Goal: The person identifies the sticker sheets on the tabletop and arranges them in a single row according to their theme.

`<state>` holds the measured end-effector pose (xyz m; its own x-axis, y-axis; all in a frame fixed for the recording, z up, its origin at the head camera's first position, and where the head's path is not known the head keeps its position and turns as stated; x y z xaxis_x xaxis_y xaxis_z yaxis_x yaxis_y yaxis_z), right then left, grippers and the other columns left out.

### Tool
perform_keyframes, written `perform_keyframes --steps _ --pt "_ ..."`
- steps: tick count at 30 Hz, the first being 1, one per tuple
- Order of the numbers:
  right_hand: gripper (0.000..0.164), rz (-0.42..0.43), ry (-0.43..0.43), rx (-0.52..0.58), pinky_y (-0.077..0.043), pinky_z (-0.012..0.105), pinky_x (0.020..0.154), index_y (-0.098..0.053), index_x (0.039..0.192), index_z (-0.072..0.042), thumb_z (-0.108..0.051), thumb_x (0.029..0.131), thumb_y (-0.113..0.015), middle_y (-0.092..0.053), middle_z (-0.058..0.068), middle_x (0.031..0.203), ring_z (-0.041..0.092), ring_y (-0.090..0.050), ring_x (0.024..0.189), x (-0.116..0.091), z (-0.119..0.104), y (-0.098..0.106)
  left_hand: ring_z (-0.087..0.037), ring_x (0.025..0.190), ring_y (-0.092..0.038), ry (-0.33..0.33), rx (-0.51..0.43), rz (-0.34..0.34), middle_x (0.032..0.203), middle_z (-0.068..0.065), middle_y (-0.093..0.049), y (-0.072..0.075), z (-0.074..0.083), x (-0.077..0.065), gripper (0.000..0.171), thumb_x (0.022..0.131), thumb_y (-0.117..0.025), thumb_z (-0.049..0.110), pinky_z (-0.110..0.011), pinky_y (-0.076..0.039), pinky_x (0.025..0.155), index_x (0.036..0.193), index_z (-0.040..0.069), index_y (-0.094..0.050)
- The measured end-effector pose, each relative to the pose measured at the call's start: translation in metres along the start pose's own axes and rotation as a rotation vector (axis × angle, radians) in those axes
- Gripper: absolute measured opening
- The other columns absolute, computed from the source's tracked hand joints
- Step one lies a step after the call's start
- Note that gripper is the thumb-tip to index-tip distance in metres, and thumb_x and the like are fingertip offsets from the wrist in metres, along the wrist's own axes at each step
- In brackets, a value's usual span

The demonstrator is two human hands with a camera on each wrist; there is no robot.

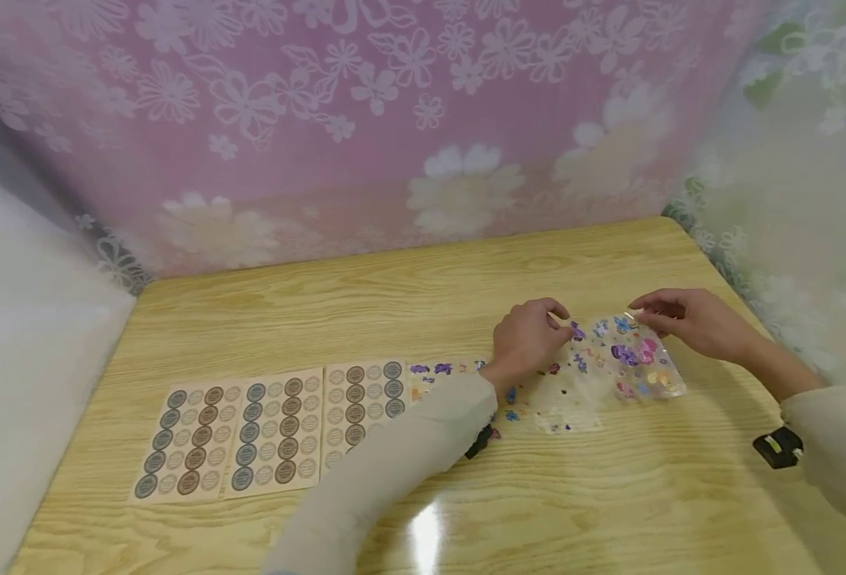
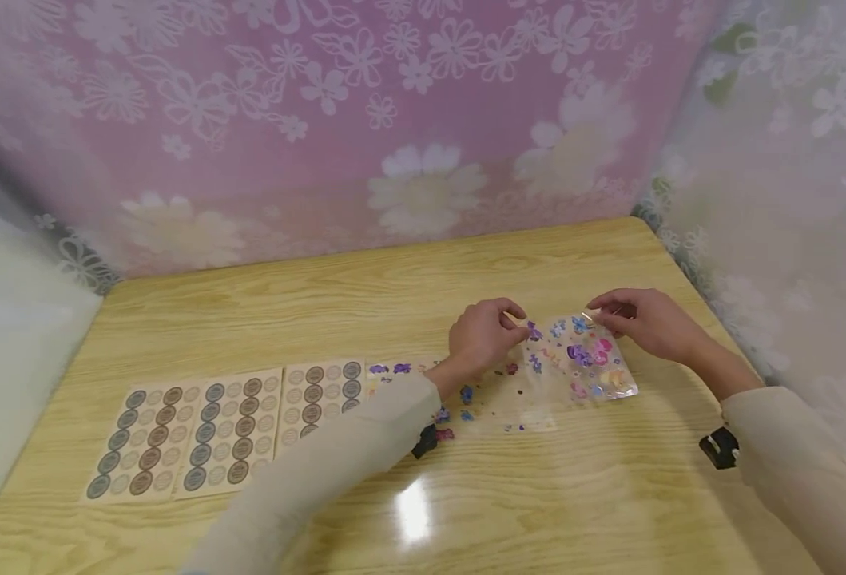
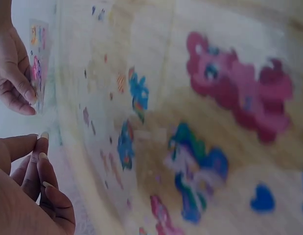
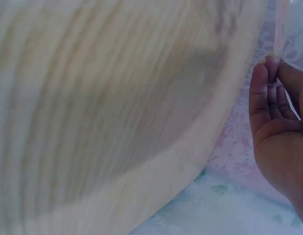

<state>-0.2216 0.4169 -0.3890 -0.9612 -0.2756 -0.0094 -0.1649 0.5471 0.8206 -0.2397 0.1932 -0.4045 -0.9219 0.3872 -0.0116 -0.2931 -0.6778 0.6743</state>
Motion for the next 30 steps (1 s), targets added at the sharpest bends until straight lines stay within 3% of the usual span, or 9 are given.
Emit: perform_keyframes --steps 8,16,21,24,30 --pt "0.025 -0.026 -0.033 0.020 -0.052 0.031 0.059 -0.064 0.117 0.000 -0.014 0.099 -0.055 -0.064 0.002 0.083 0.010 -0.060 0.067 -0.015 0.020 -0.003 0.008 0.057 -0.049 -0.059 0.159 -0.016 0.076 0.022 -0.064 -0.025 0.011 0.000 0.015 0.090 -0.068 0.032 -0.016 -0.038 0.051 0.104 0.028 -0.070" --pt "0.024 -0.043 -0.054 0.057 -0.049 0.030 0.057 -0.065 0.116 0.000 -0.013 0.098 -0.056 -0.064 0.000 0.082 0.013 -0.058 0.065 -0.022 0.035 -0.009 0.000 0.054 -0.050 -0.116 0.335 -0.003 0.075 0.019 -0.065 -0.035 0.018 0.003 0.015 0.090 -0.066 0.030 -0.017 -0.037 0.046 0.104 0.031 -0.071" --pt "0.023 -0.048 -0.046 0.035 -0.049 0.027 0.059 -0.066 0.115 0.000 -0.013 0.098 -0.056 -0.065 0.000 0.084 0.011 -0.059 0.067 -0.021 0.036 -0.014 -0.004 0.070 -0.059 -0.162 0.442 -0.035 0.088 0.017 -0.068 -0.042 0.020 0.005 0.017 0.093 -0.062 0.030 -0.019 -0.044 0.061 0.107 0.031 -0.072" --pt "0.024 -0.048 -0.050 -0.001 -0.048 0.026 0.059 -0.066 0.114 0.000 -0.014 0.098 -0.056 -0.065 0.001 0.084 0.010 -0.058 0.066 -0.019 0.036 -0.015 -0.005 0.073 -0.060 -0.199 0.495 -0.037 0.089 0.017 -0.068 -0.046 0.023 0.006 0.015 0.093 -0.061 0.025 -0.022 -0.045 0.065 0.101 0.030 -0.073" --pt "0.026 -0.035 -0.067 -0.072 -0.048 0.026 0.063 -0.067 0.113 -0.001 -0.019 0.098 -0.057 -0.067 0.001 0.090 0.008 -0.059 0.072 -0.017 0.035 -0.016 -0.007 0.062 -0.055 -0.243 0.617 -0.017 0.068 0.014 -0.063 -0.048 0.030 0.008 0.018 0.093 -0.059 0.022 -0.025 -0.042 0.060 0.078 0.028 -0.068"
Point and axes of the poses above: each hand's wrist, its own x-axis towards the middle knuckle, its own y-axis out of the back of the hand, z = x × y, the point moved 6 cm from there along x, towards the middle knuckle
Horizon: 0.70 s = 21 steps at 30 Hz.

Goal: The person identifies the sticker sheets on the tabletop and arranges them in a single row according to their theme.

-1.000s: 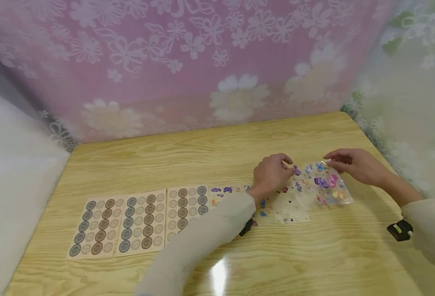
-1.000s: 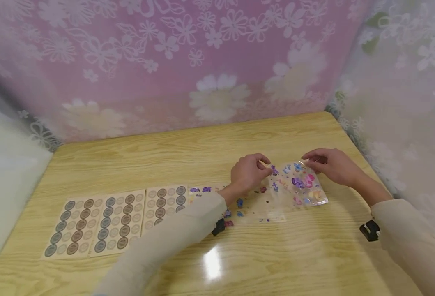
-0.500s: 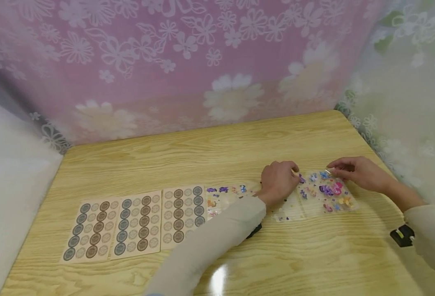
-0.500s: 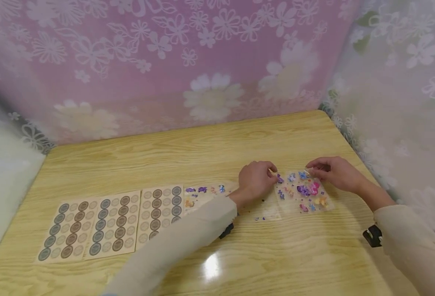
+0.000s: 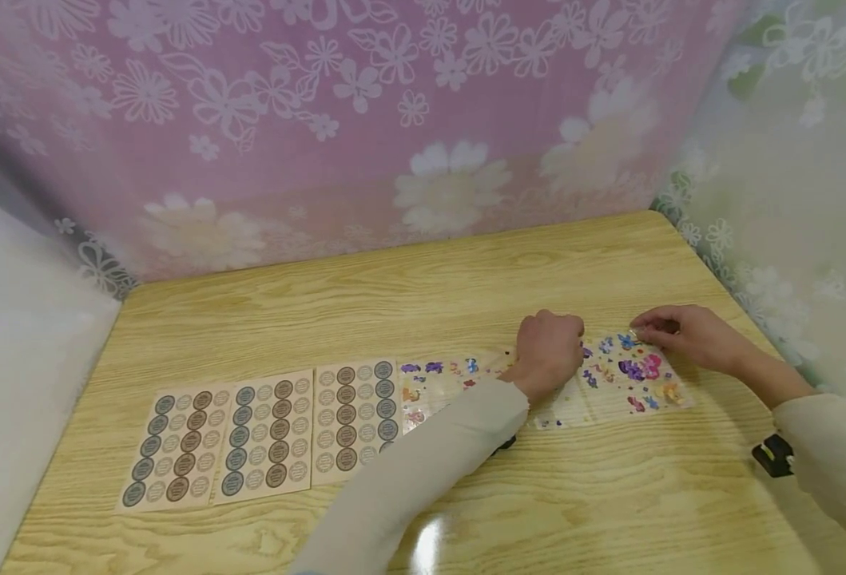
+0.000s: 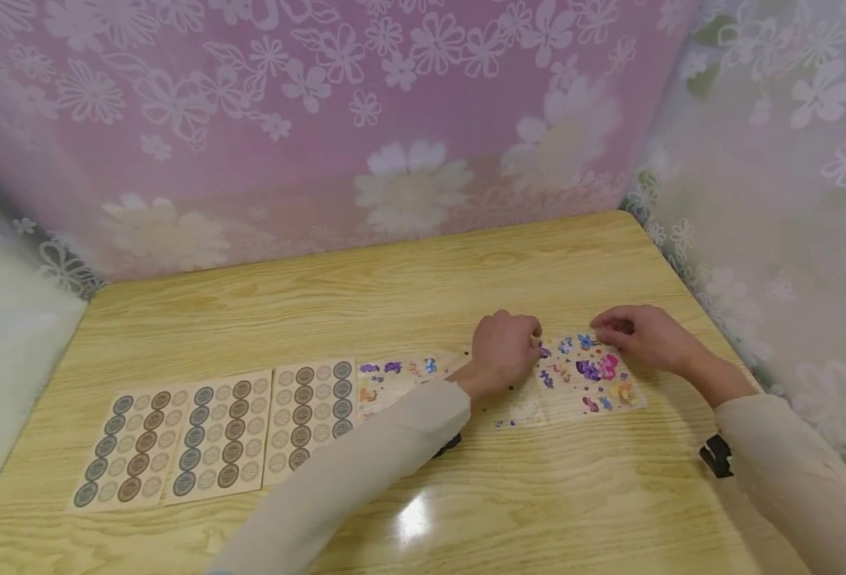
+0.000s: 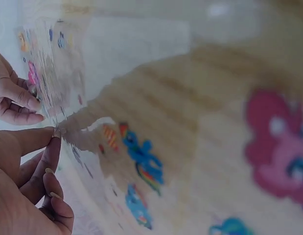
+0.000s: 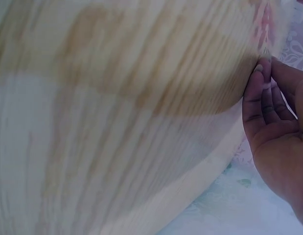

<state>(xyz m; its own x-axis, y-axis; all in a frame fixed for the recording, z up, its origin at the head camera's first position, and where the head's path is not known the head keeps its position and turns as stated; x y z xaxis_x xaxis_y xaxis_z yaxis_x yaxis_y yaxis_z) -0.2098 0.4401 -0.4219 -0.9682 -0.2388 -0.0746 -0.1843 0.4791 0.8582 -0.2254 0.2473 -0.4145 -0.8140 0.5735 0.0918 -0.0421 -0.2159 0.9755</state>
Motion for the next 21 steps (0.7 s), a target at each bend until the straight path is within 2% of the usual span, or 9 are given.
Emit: perform_keyframes --steps 3,6,10,15,21 --pt "0.025 0.017 0.003 -0.022 -0.048 0.026 0.065 -0.068 0.112 -0.001 -0.019 0.097 -0.059 -0.067 0.001 0.090 0.009 -0.060 0.076 0.0000 -0.0018 0.0011 -0.009 0.069 -0.054 0.000 0.045 -0.024 0.069 0.013 -0.063 0.0010 0.0024 0.0004 0.020 0.095 -0.057 0.022 -0.027 -0.043 0.067 0.078 0.028 -0.067" --pt "0.024 0.033 0.003 -0.034 -0.048 0.027 0.065 -0.069 0.110 -0.001 -0.018 0.095 -0.061 -0.067 0.001 0.090 0.011 -0.060 0.077 0.0006 -0.0033 0.0018 -0.009 0.076 -0.052 0.016 0.076 -0.060 0.076 0.014 -0.065 0.0013 0.0039 0.0006 0.019 0.096 -0.056 0.024 -0.028 -0.043 0.075 0.084 0.030 -0.068" --pt "0.025 0.037 -0.024 -0.044 -0.048 0.028 0.066 -0.069 0.109 0.000 -0.019 0.095 -0.062 -0.066 0.002 0.089 0.015 -0.060 0.078 0.0025 -0.0023 0.0004 -0.010 0.079 -0.050 0.049 0.107 -0.088 0.084 0.014 -0.066 0.0016 0.0034 0.0000 0.018 0.097 -0.054 0.028 -0.029 -0.041 0.078 0.090 0.033 -0.070" --pt "0.024 0.051 -0.046 -0.053 -0.050 0.037 0.071 -0.068 0.106 0.001 -0.019 0.095 -0.062 -0.064 0.006 0.091 0.022 -0.059 0.082 0.0018 -0.0012 -0.0022 -0.012 0.086 -0.043 0.047 0.150 -0.082 0.097 0.011 -0.055 0.0014 0.0030 -0.0030 0.015 0.099 -0.050 0.034 -0.029 -0.036 0.077 0.104 0.035 -0.064" --pt "0.021 0.084 0.018 -0.080 -0.051 0.043 0.069 -0.068 0.104 0.002 -0.016 0.094 -0.063 -0.058 0.013 0.097 0.024 -0.059 0.080 0.0005 -0.0094 -0.0043 -0.015 0.093 -0.033 0.032 0.242 -0.104 0.108 0.006 -0.043 -0.0005 -0.0002 -0.0059 0.020 0.103 -0.041 0.036 -0.029 -0.030 0.078 0.120 0.034 -0.051"
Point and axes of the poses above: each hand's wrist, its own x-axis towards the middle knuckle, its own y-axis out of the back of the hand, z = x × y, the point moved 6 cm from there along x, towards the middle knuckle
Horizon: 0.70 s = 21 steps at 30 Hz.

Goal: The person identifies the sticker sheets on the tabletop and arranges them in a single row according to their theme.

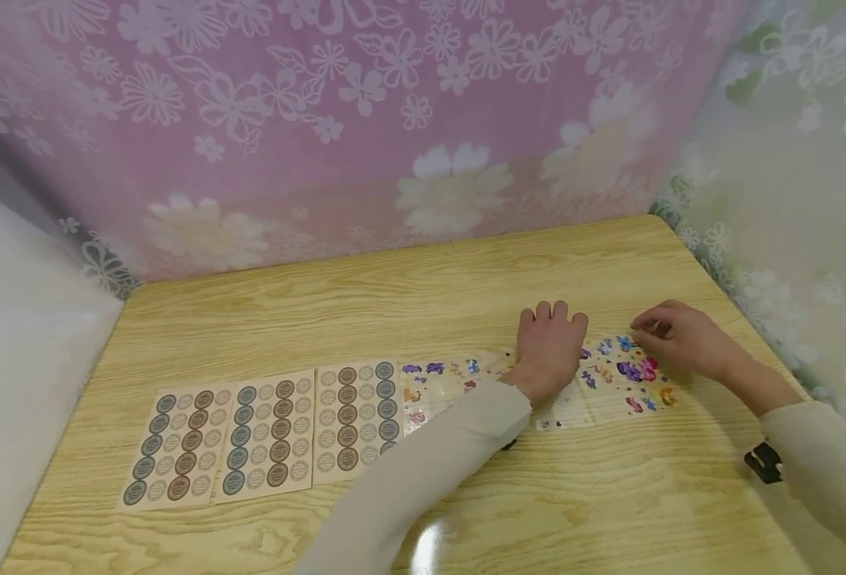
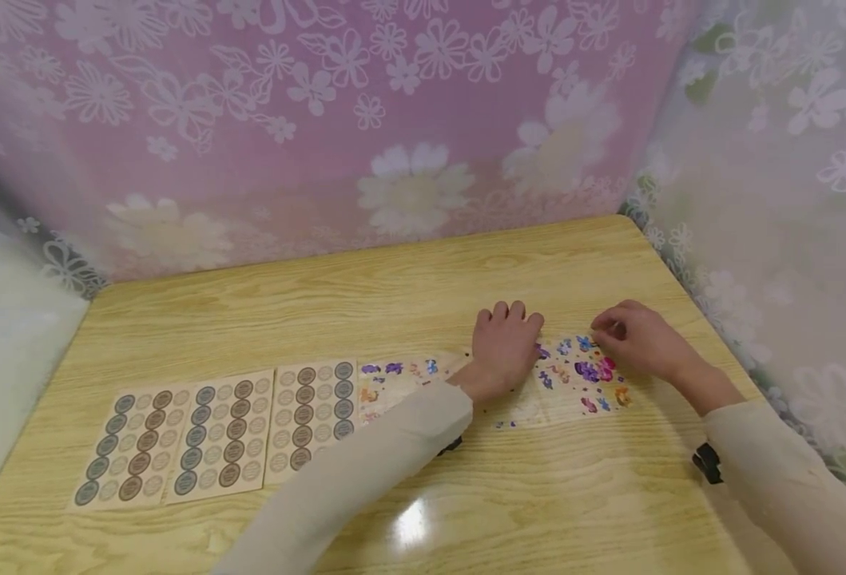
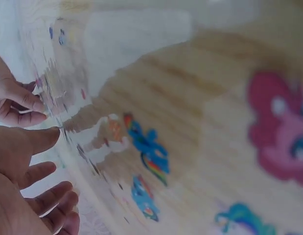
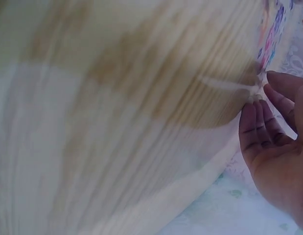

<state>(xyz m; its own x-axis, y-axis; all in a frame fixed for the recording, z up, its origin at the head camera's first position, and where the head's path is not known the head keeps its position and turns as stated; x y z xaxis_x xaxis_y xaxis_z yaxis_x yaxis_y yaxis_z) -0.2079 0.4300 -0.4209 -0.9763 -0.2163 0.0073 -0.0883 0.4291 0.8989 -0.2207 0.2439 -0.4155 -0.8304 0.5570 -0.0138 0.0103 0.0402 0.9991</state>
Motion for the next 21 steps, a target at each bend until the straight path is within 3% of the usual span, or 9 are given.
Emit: perform_keyframes --steps 5,9,15,21 --pt "0.023 -0.003 0.042 0.002 -0.051 0.043 0.068 -0.066 0.108 0.003 -0.016 0.095 -0.061 -0.056 0.016 0.101 0.026 -0.059 0.082 0.007 -0.005 -0.001 -0.015 0.102 -0.039 0.049 -0.033 0.001 0.113 0.006 -0.044 0.005 -0.021 -0.001 0.033 0.100 -0.039 0.050 -0.032 -0.033 0.087 0.126 0.032 -0.048" --pt "0.029 0.012 0.041 -0.007 -0.050 0.051 0.073 -0.061 0.115 0.005 -0.019 0.098 -0.056 -0.054 0.020 0.108 0.034 -0.058 0.089 0.015 -0.007 0.006 -0.016 0.107 -0.044 0.037 -0.049 0.090 0.120 0.005 -0.048 0.020 -0.047 0.000 0.037 0.101 -0.036 0.048 -0.034 -0.036 0.090 0.131 0.029 -0.049" --pt "0.040 0.021 0.008 -0.017 -0.042 0.062 0.084 -0.055 0.124 0.006 -0.027 0.101 -0.050 -0.045 0.029 0.126 0.048 -0.051 0.105 0.023 -0.006 0.015 -0.017 0.115 -0.047 0.003 -0.010 0.212 0.130 0.004 -0.049 0.044 -0.094 -0.008 0.040 0.102 -0.034 0.045 -0.037 -0.037 0.095 0.133 0.027 -0.050" --pt "0.045 0.038 -0.004 -0.051 -0.027 0.066 0.096 -0.052 0.128 0.006 -0.030 0.101 -0.051 -0.036 0.032 0.138 0.053 -0.032 0.124 0.028 -0.008 0.022 -0.020 0.123 -0.045 0.037 -0.045 0.227 0.137 -0.001 -0.048 0.048 -0.152 -0.022 0.042 0.101 -0.038 0.043 -0.041 -0.034 0.101 0.136 0.023 -0.050"
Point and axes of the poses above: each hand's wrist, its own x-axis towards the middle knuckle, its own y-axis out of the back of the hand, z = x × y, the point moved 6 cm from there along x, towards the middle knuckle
